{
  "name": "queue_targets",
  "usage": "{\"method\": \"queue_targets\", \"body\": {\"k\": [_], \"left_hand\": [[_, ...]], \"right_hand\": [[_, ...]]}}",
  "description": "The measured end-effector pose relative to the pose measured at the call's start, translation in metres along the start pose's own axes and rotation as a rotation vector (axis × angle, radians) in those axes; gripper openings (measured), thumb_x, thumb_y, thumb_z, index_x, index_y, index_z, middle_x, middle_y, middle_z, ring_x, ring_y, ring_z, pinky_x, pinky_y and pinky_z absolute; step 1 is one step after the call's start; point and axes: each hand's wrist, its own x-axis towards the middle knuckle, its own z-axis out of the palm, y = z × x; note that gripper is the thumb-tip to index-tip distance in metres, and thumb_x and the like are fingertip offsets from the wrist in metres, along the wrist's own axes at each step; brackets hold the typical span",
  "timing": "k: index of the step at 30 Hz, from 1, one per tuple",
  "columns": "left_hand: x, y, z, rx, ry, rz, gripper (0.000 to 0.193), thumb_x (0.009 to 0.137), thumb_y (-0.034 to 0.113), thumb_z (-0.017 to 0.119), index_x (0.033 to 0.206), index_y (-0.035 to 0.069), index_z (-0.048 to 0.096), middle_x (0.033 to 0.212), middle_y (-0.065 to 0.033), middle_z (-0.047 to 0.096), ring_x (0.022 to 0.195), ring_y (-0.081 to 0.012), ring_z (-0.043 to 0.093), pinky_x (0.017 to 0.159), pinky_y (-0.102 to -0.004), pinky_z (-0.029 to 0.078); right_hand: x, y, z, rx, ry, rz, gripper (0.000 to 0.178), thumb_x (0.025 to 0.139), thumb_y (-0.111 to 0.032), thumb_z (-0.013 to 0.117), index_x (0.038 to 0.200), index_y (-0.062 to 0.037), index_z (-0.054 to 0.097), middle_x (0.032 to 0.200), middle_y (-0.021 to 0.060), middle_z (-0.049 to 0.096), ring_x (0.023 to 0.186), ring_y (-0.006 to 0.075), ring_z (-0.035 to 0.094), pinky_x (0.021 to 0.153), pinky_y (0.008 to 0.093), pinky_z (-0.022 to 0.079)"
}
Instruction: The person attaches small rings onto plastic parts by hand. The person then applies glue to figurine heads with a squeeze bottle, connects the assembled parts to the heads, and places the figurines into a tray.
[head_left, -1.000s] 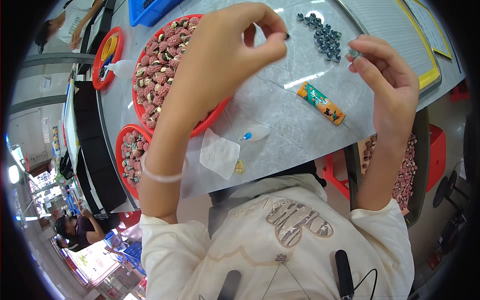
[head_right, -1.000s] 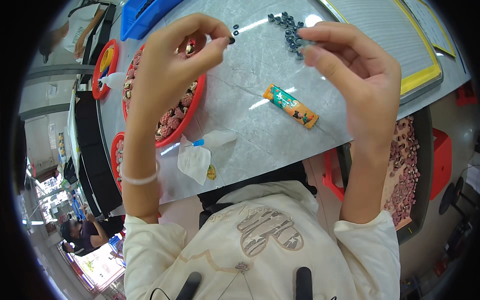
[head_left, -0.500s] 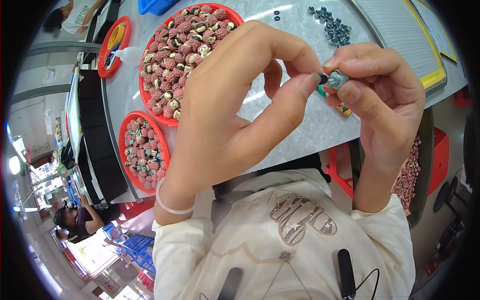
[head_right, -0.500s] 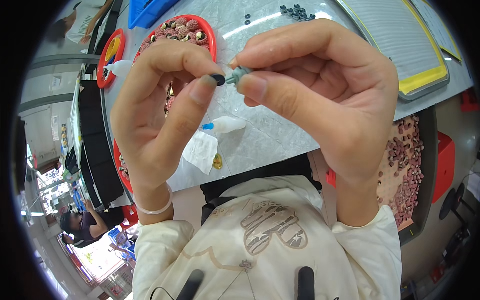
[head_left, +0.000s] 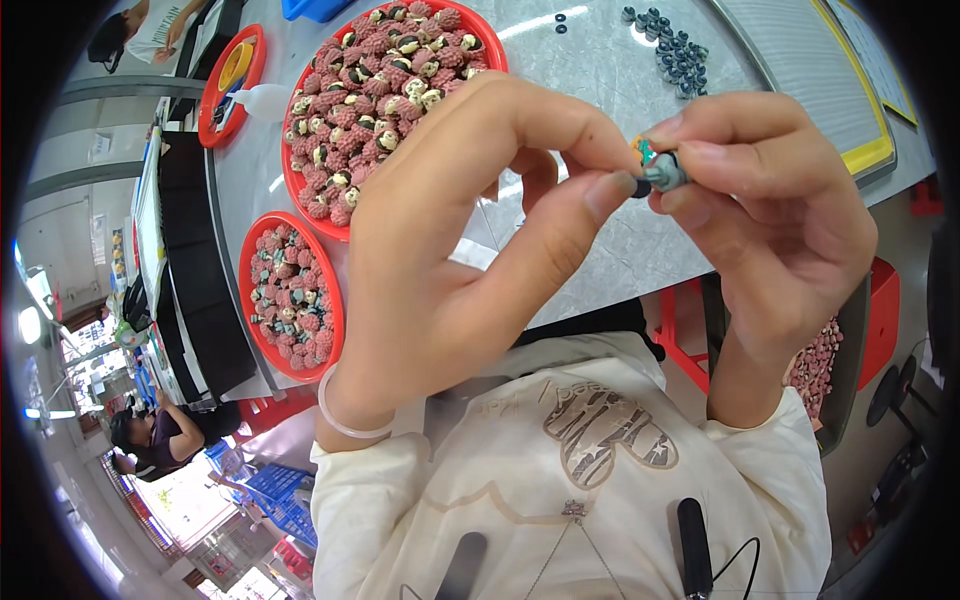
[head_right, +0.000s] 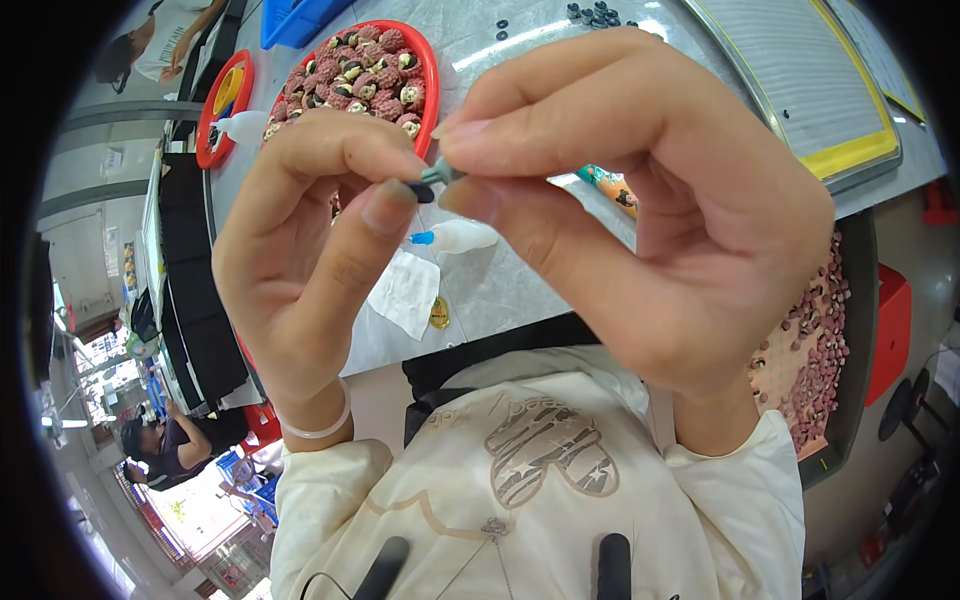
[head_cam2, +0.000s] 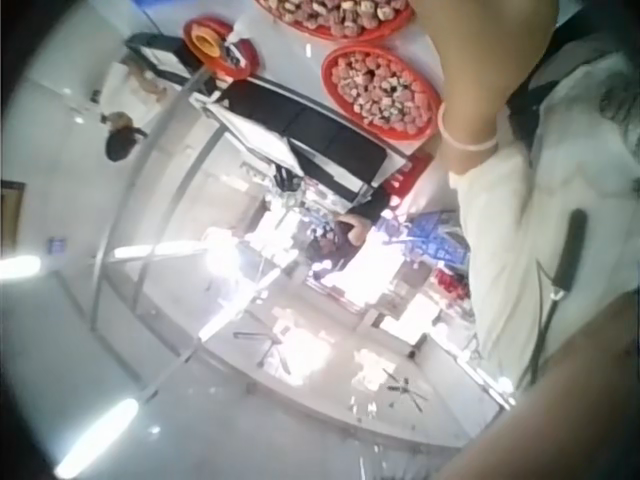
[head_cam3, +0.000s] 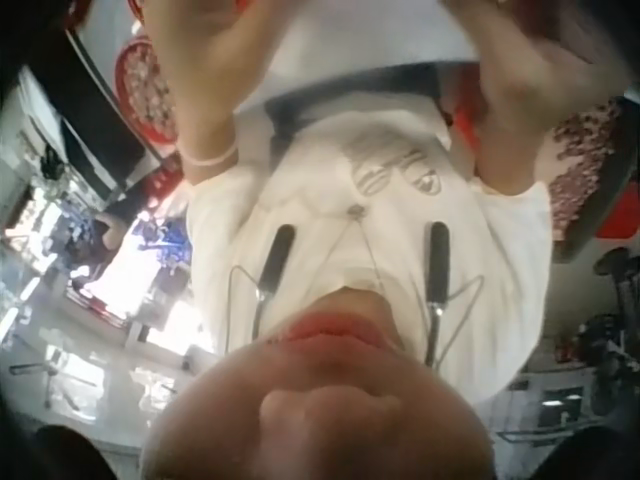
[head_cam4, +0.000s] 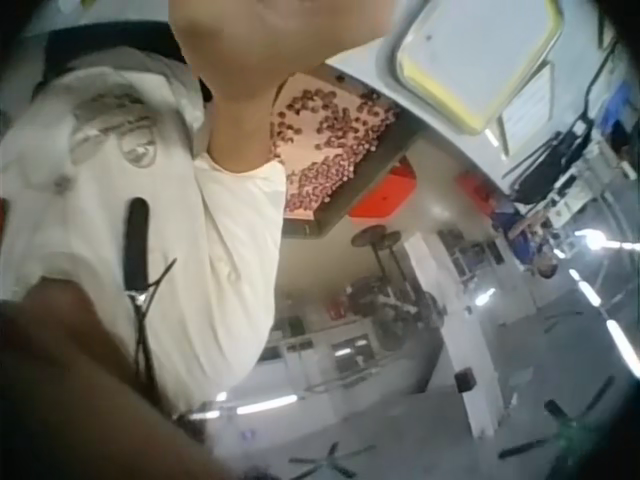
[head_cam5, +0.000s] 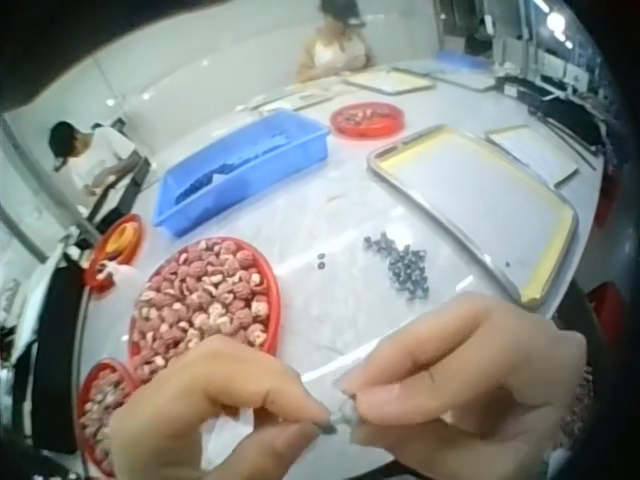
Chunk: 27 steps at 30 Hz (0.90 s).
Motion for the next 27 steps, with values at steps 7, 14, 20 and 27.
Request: {"method": "queue_targets", "body": {"k": [7,14,20,27], "left_hand": [[-0.007,0.006,0.003,-0.077,0.073,0.043,0.012,0.076,-0.001,0.053,0.087,-0.006,0.051,0.085,-0.0091,0.051,0.075,-0.0105,0.047,0.066,-0.02,0.036],[-0.008,0.014,0.013,0.306,0.189,0.298,0.015,0.072,-0.005,0.054,0.086,-0.004,0.05,0.083,-0.0133,0.053,0.066,-0.0137,0.05,0.061,-0.0214,0.04],[-0.013,0.02,0.015,0.415,0.261,0.376,0.018,0.069,-0.006,0.057,0.085,-0.002,0.049,0.079,-0.0139,0.052,0.059,-0.016,0.052,0.052,-0.0212,0.044],[-0.016,0.021,0.015,0.351,0.263,0.355,0.02,0.069,-0.002,0.061,0.086,0.0,0.05,0.078,-0.0125,0.051,0.058,-0.0142,0.051,0.051,-0.0197,0.043]], "right_hand": [[0.004,-0.01,0.002,-0.145,-0.102,-0.139,0.023,0.068,0.016,0.054,0.087,0.004,0.053,0.091,0.0222,0.053,0.075,0.0196,0.056,0.064,0.0225,0.048],[-0.007,0.0,-0.003,0.144,-0.088,0.028,0.02,0.071,0.009,0.055,0.089,0.0028,0.051,0.093,0.0216,0.05,0.077,0.0188,0.055,0.069,0.0234,0.046],[-0.011,0.006,0.003,0.675,-0.081,0.232,0.017,0.073,0.003,0.057,0.089,0.0007,0.051,0.093,0.0185,0.049,0.085,0.02,0.054,0.075,0.0236,0.045],[-0.013,0.006,0.008,0.748,-0.051,0.26,0.016,0.073,0.0,0.059,0.087,-0.0012,0.052,0.092,0.0167,0.049,0.081,0.0182,0.054,0.072,0.022,0.045]]}}
